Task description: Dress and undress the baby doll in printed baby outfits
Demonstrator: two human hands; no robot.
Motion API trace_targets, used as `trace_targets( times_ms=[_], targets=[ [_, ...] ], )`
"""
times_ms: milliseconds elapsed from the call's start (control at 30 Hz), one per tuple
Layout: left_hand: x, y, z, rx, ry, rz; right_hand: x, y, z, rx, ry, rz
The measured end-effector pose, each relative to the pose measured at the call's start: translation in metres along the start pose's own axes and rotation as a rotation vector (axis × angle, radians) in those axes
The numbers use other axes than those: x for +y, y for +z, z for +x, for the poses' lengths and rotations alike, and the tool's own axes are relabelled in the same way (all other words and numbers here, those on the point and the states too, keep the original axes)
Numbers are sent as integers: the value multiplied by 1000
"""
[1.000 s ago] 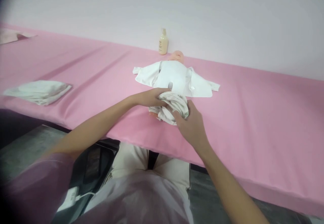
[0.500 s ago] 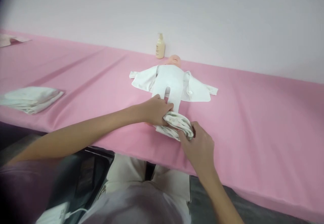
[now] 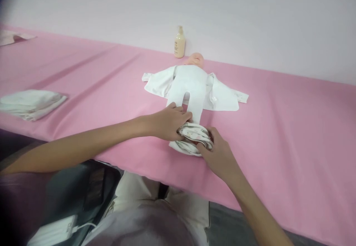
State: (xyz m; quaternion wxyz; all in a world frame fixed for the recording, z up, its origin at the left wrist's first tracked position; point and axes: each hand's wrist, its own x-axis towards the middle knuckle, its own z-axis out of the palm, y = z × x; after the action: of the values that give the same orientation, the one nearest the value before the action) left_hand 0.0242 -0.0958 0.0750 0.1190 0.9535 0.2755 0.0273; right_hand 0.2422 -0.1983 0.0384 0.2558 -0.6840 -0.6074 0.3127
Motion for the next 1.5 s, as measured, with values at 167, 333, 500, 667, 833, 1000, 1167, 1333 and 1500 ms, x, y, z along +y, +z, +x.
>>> trace_targets(
  times_ms=[167, 333, 500, 667, 833, 1000, 1167, 1333, 1500],
  targets=[
    [-3, -3, -11, 125, -67, -333, 4, 5, -7, -17, 50, 308],
    [-4, -4, -20, 222, -161, -747, -16, -3, -9, 119, -51, 343],
    [-7, 1, -23, 313, -190, -825, -26, -21, 12, 136, -176, 257],
    [-10, 6, -18, 371, -193, -622, -27, -36, 33, 1, -198, 297],
    [-11, 6, -7, 400, -198, -600, -31, -35, 42, -65, -176, 415],
    [-14, 7, -2, 316, -156, -601, -25, -28, 50, -122, -145, 455],
    [-19, -1, -19, 248, -168, -476, -4, -46, 62, -354, -192, 300],
    [-36, -17, -39, 215, -173, -605, 11, -67, 74, -427, -172, 235],
    [-66, -20, -35, 264, -252, -867, -5, -61, 91, -298, -193, 365]
  ],
)
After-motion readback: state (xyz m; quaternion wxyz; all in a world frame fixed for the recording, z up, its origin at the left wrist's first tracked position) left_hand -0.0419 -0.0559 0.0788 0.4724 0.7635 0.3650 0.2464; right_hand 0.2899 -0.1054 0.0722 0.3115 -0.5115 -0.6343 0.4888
